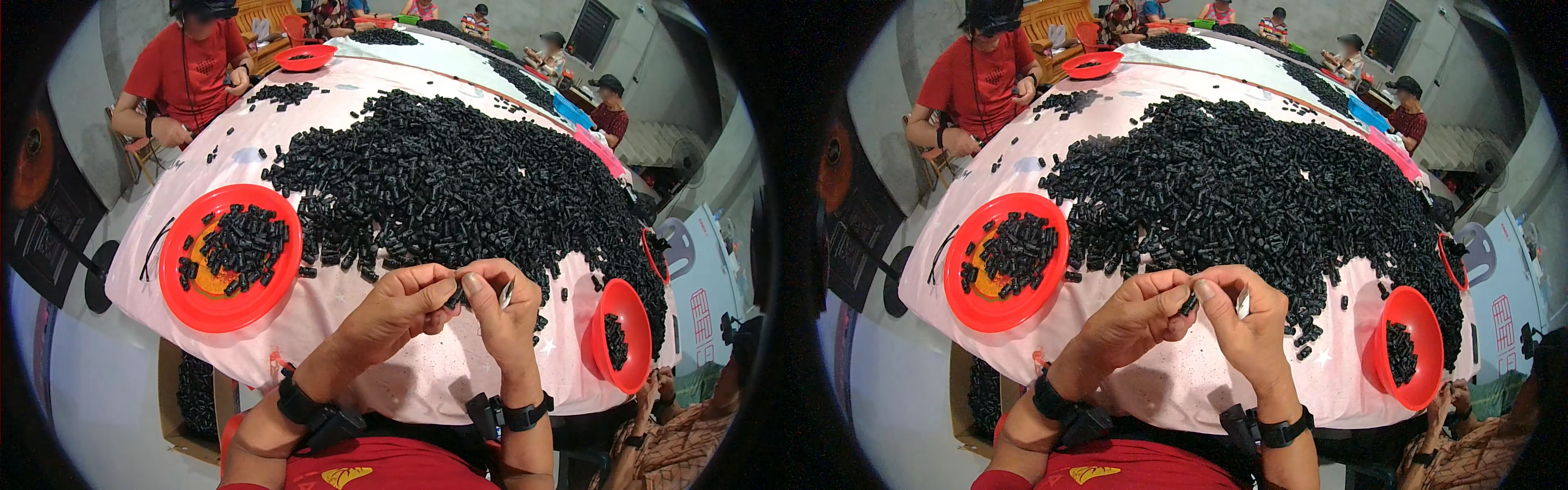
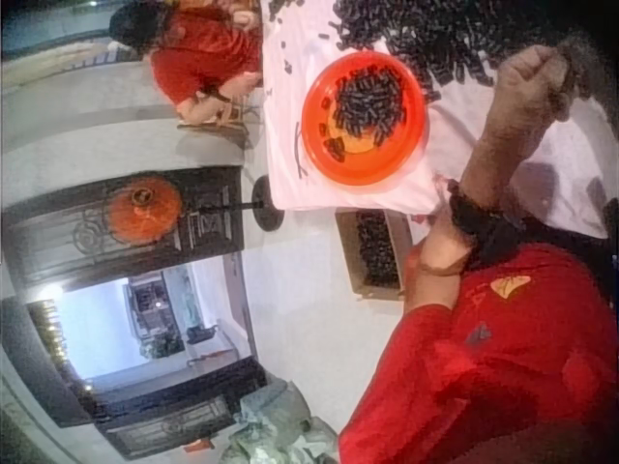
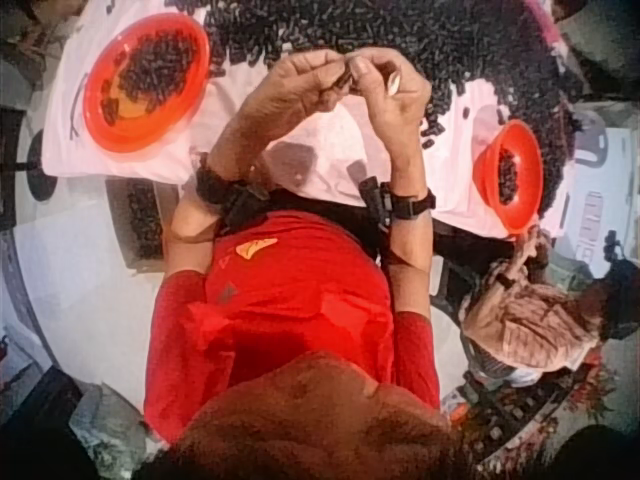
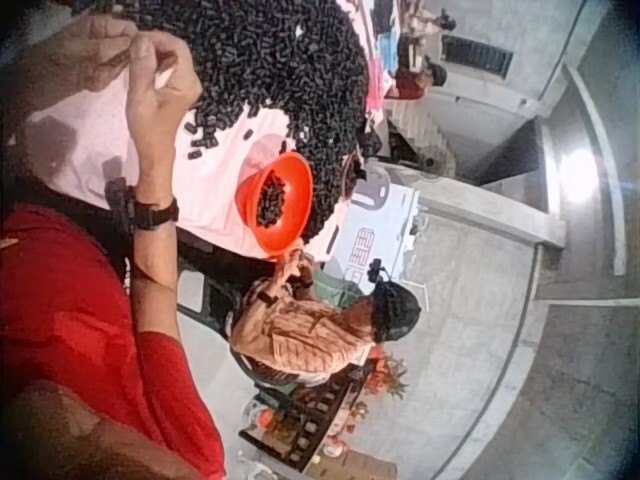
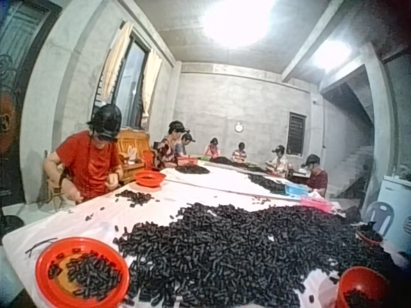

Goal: Sorting and inspecting small black components at a communal table.

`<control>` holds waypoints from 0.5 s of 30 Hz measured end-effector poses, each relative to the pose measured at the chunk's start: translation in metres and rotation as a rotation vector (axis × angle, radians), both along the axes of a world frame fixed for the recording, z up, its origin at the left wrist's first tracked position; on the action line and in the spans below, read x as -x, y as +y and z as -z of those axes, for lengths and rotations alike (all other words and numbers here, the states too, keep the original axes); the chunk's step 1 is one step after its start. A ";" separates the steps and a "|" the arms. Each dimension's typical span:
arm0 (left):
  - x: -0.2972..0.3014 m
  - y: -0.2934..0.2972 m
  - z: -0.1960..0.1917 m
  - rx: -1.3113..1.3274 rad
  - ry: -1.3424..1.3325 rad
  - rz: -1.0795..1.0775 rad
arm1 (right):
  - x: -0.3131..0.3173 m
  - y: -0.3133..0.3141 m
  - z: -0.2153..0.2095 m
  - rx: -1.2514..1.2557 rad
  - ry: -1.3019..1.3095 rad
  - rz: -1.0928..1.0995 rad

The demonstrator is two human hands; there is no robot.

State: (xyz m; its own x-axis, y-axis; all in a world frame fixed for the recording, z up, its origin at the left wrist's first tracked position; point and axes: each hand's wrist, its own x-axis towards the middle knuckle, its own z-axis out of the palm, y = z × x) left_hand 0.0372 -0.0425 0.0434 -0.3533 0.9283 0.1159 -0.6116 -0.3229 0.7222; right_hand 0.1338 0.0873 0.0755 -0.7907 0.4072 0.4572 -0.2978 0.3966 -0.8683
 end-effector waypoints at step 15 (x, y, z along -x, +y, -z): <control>-0.002 -0.001 -0.011 0.001 0.142 -0.122 | -0.002 0.005 0.003 -0.695 0.006 0.222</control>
State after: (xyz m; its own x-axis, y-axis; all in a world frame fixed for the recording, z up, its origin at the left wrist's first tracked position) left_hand 0.0393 -0.0439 0.0543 -0.4435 0.8797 0.1718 -0.4595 -0.3877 0.7991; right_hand 0.1355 0.0918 0.0725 -0.7197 0.1722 0.6726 -0.1501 0.9073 -0.3929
